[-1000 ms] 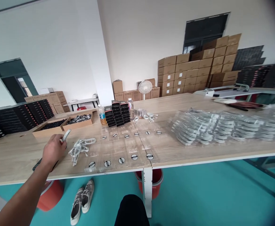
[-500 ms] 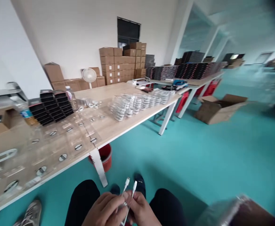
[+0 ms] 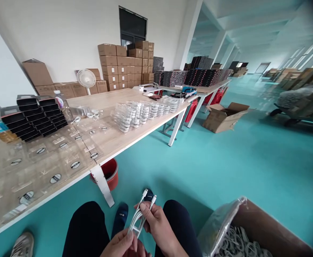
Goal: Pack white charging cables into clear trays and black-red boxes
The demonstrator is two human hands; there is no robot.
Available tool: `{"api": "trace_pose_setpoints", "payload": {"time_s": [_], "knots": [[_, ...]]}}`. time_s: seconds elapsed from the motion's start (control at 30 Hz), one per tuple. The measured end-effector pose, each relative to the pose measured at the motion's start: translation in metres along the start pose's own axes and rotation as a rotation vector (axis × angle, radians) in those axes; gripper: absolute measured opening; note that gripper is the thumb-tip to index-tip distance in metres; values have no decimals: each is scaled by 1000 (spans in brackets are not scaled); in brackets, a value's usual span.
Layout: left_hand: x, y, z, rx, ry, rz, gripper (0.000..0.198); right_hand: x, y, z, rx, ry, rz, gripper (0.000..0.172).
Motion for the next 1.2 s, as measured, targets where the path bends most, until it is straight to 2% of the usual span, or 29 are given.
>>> {"api": "trace_pose_setpoints", "payload": {"time_s": [0.13,0.23,0.33,0.4,0.53,0.63,0.7,0.87,1.07,1.13,1.2], "knots": [[-1,-6,1,77,122,-8,56,2,0,-4,111,-430,93,60],[0,-8,2,70,116,29,58,-2,-2,-8,98,-509,24,50],[2,-7,2,19,105,51,56,-9,-4,-6,20,-330,-42,40],[1,-6,2,8,112,76,56,-13,-4,0,-5,-81,-22,38],[-1,-6,-4,21,187,121,59,-7,-1,15,-115,452,155,36],[-2,-11,-8,12,300,127,59,5,2,18,-224,607,292,31],[-1,-13,-8,11,359,120,60,9,2,11,-251,628,305,31],[1,-16,-7,10,439,63,60,5,0,-8,-249,574,102,31],[0,-16,-7,9,512,57,59,2,0,-3,-282,573,73,40],[-2,-17,-5,-1,501,4,59,-2,0,-4,-266,553,-40,37],[-4,-18,-4,-4,477,-76,59,-7,1,-5,-323,573,-185,32]]}}
Point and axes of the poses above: each hand's wrist, its own y-axis away from the middle knuckle, its own x-axis out of the palm, z = x × y, the point moved 2 cm from there along -y, towards the middle knuckle, and after that the axes turned 7 degrees about -y, right-handed, at the moved point
